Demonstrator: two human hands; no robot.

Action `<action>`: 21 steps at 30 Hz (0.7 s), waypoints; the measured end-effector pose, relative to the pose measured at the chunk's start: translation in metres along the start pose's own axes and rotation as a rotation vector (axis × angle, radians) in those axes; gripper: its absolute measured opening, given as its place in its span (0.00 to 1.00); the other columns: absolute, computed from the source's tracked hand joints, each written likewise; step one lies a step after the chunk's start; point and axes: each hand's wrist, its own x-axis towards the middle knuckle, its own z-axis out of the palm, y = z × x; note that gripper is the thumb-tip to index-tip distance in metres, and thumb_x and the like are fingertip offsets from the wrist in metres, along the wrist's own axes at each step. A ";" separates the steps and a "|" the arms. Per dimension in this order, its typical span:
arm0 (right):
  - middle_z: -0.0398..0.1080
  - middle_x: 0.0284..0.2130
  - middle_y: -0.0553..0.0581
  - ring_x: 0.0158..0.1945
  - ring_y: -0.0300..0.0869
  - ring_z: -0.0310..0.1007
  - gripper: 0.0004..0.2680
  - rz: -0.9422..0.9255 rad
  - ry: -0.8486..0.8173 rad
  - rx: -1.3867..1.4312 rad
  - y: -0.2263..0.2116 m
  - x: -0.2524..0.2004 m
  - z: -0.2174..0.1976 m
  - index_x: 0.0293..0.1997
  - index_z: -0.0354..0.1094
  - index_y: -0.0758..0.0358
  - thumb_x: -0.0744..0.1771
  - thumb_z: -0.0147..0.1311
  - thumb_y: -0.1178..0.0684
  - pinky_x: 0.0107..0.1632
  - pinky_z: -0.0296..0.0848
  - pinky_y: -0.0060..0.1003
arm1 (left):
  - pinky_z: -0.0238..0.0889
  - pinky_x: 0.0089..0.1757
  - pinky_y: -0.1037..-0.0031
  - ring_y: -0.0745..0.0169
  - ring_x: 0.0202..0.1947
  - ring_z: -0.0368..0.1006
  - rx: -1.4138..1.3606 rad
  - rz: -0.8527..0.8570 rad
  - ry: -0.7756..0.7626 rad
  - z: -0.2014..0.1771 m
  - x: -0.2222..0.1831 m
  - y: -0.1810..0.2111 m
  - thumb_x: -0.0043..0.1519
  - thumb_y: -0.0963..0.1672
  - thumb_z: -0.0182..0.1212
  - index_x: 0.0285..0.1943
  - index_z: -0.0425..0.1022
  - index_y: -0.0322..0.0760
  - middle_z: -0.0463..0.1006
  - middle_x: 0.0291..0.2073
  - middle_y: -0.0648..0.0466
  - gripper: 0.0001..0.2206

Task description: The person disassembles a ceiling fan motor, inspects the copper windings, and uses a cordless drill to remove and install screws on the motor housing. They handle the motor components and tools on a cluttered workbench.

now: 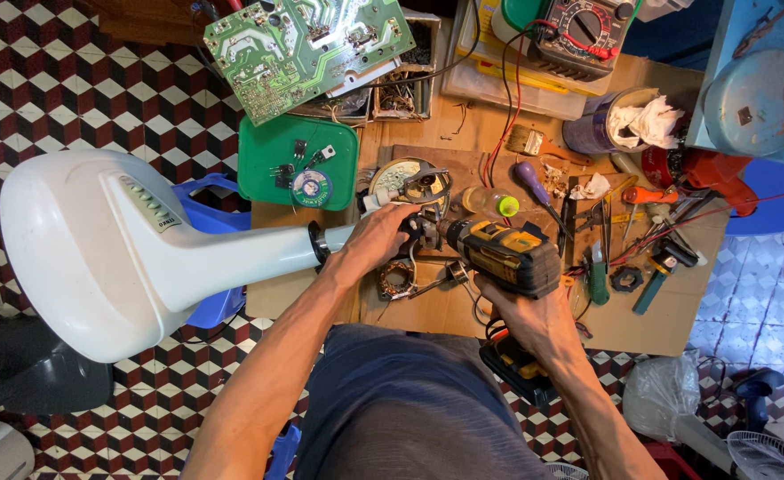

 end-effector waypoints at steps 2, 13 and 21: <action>0.77 0.30 0.56 0.31 0.41 0.75 0.16 -0.062 0.003 -0.031 -0.003 0.001 -0.003 0.53 0.74 0.59 0.63 0.58 0.44 0.37 0.75 0.41 | 0.64 0.59 0.57 0.37 0.63 0.67 0.023 0.057 0.044 -0.001 0.001 0.001 0.59 0.37 0.64 0.69 0.66 0.40 0.69 0.63 0.37 0.27; 0.79 0.34 0.55 0.36 0.41 0.75 0.16 -0.265 -0.057 0.031 -0.030 0.011 -0.010 0.52 0.73 0.61 0.64 0.60 0.44 0.40 0.76 0.40 | 0.68 0.54 0.59 0.39 0.54 0.74 -0.096 0.240 0.176 -0.004 -0.005 -0.002 0.55 0.36 0.65 0.63 0.70 0.32 0.76 0.55 0.39 0.24; 0.79 0.33 0.57 0.35 0.44 0.75 0.17 -0.179 -0.058 -0.139 -0.035 0.011 -0.009 0.51 0.74 0.58 0.64 0.58 0.39 0.40 0.75 0.44 | 0.65 0.57 0.58 0.38 0.58 0.72 -0.054 0.213 0.182 0.004 -0.003 -0.008 0.55 0.36 0.66 0.64 0.71 0.32 0.76 0.57 0.39 0.25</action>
